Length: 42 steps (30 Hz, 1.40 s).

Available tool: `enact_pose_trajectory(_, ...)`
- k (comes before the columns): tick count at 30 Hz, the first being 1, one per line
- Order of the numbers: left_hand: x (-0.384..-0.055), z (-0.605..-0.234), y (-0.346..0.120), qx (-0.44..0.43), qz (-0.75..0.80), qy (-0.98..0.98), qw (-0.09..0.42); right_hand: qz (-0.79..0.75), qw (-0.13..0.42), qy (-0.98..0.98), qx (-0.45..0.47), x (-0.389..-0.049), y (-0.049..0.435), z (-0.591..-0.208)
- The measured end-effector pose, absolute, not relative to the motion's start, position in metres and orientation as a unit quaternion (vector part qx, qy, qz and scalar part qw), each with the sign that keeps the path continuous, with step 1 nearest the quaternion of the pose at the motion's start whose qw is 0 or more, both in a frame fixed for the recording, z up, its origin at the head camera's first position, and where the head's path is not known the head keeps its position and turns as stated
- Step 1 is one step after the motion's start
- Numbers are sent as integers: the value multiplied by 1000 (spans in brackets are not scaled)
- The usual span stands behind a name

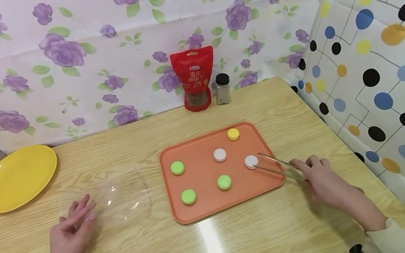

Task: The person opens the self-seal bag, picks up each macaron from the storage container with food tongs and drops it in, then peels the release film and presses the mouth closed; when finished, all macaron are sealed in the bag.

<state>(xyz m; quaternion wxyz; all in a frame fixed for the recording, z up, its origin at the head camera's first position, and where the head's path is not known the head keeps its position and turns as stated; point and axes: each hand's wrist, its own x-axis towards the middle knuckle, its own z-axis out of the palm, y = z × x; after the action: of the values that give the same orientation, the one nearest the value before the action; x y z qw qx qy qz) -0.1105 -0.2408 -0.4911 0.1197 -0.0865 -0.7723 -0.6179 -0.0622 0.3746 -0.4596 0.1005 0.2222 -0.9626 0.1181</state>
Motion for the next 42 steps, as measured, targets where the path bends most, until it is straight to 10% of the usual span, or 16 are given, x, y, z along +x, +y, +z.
enact_pose_trajectory(12, -111, -491, -244, -89, -611, -778, 112, 130, 28, -969, 209, -69, 365, -452)
enact_pose_trajectory(27, -112, -490, -244, -94, -602, -784, 119, 124, 104, -950, 267, -76, 358, -457)
enact_pose_trajectory(42, -112, -485, -243, -107, -595, -787, 122, 135, 8, -941, 311, -113, 240, -426)
